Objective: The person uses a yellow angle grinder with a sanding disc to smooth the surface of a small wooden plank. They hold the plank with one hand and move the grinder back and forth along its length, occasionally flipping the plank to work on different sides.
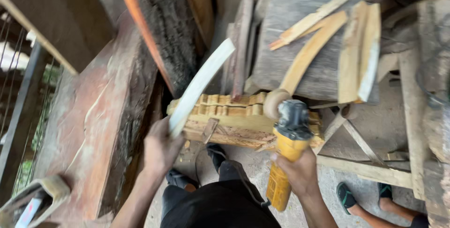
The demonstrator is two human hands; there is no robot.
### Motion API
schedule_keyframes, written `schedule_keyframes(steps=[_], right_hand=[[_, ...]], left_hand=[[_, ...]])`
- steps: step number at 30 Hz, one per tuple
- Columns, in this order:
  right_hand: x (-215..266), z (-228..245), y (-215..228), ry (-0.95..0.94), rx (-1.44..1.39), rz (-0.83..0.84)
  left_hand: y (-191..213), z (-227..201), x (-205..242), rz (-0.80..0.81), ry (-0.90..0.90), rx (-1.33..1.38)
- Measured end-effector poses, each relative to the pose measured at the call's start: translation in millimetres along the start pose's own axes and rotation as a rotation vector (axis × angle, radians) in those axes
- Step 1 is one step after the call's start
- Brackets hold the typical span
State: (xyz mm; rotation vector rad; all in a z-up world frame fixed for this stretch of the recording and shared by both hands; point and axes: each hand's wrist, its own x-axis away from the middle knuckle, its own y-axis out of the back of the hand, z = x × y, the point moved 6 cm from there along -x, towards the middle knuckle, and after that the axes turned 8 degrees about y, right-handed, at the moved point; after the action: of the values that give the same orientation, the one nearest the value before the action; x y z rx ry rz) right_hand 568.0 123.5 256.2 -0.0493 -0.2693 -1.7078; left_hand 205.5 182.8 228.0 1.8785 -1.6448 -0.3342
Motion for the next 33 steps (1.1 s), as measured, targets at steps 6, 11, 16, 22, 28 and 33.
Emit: schedule_keyframes(steps=[6,11,16,22,28,33], right_hand=[[38,-4,116,0.020,-0.127,-0.391],[52,-14,162,0.027,-0.096,-0.510],[52,-30,166,-0.027,-0.161,-0.572],[34,-30,165,0.012,-0.183,-0.519],[2,-16,143,0.003,-0.105,-0.442],[-9,6,111,0.051,-0.135,-0.303]], left_hand=[[-177,-189,-32,0.516,0.071,0.043],[-316,-277,-56,0.375,-0.163,-0.097],[-359,-291,-75,0.092,-0.389,-0.472],[-314,-226,-101,0.381,0.097,-0.468],[-305,-206,-99,0.485,-0.011,-0.306],[-218,-139,-109,0.501,0.201,-0.106]])
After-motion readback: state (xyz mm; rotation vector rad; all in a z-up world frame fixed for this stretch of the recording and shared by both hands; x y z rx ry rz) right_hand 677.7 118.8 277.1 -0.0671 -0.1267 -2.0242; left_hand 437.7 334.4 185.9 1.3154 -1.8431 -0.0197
